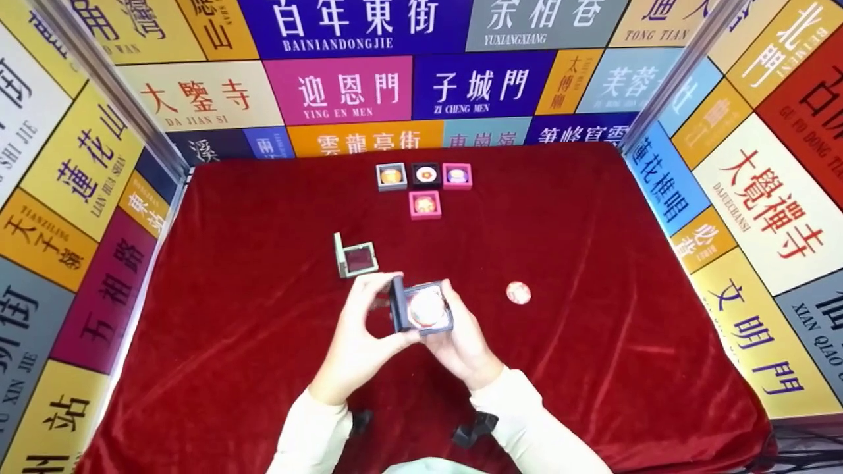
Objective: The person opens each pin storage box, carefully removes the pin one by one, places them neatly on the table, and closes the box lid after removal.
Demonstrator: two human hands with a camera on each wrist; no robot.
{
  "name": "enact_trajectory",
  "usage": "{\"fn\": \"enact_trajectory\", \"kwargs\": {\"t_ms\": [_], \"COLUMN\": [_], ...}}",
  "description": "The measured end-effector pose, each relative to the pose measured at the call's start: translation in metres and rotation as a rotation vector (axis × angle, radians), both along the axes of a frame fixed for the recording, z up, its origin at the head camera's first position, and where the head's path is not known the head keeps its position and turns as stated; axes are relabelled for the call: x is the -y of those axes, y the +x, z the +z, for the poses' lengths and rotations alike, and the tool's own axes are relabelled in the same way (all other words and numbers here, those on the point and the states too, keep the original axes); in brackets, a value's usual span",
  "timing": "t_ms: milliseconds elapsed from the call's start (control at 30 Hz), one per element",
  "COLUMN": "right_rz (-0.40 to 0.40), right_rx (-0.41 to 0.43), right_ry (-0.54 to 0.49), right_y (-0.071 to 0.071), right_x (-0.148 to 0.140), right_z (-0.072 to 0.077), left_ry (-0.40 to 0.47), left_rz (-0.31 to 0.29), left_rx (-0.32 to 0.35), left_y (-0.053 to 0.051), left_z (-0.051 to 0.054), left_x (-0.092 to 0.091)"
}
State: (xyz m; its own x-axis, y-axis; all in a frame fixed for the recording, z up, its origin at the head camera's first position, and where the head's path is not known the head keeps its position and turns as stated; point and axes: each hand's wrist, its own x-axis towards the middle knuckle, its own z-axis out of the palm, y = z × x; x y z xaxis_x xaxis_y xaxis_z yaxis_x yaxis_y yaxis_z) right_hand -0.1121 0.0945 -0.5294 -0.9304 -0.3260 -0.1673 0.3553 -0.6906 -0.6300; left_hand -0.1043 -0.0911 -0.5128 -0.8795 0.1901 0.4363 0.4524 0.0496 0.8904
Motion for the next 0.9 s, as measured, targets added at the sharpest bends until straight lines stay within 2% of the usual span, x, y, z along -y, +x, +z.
{"fn": "enact_trajectory", "kwargs": {"t_ms": [100,200,267,400,467,567,633,700,900], "right_rz": [-0.017,-0.082,-0.147,-0.273,-0.287,-0.244,-0.211,-0.197,-0.13], "right_rx": [-0.023,-0.163,-0.325,-0.734,-0.917,-1.127,-1.21,-1.257,-1.244], "right_ry": [0.087,0.262,0.441,0.883,1.054,1.217,1.288,1.338,1.382], "right_y": [-0.003,-0.006,-0.008,-0.012,-0.013,-0.015,-0.017,-0.018,-0.023], "right_x": [-0.001,-0.002,-0.005,-0.014,-0.018,-0.021,-0.021,-0.02,-0.018], "right_z": [-0.001,-0.003,-0.005,-0.005,-0.003,0.001,0.002,0.002,0.0], "left_ry": [0.068,0.117,0.128,0.13,0.123,0.118,0.116,0.116,0.111], "left_rz": [-0.014,-0.023,-0.016,0.006,0.014,0.021,0.023,0.027,0.032], "left_rx": [0.02,0.045,0.058,0.07,0.074,0.092,0.107,0.12,0.142], "left_y": [-0.002,-0.002,-0.003,-0.004,-0.005,-0.007,-0.009,-0.011,-0.013], "left_z": [-0.003,-0.008,-0.009,-0.013,-0.014,-0.018,-0.022,-0.025,-0.033], "left_x": [0.002,0.005,0.008,0.015,0.02,0.024,0.026,0.026,0.025]}}
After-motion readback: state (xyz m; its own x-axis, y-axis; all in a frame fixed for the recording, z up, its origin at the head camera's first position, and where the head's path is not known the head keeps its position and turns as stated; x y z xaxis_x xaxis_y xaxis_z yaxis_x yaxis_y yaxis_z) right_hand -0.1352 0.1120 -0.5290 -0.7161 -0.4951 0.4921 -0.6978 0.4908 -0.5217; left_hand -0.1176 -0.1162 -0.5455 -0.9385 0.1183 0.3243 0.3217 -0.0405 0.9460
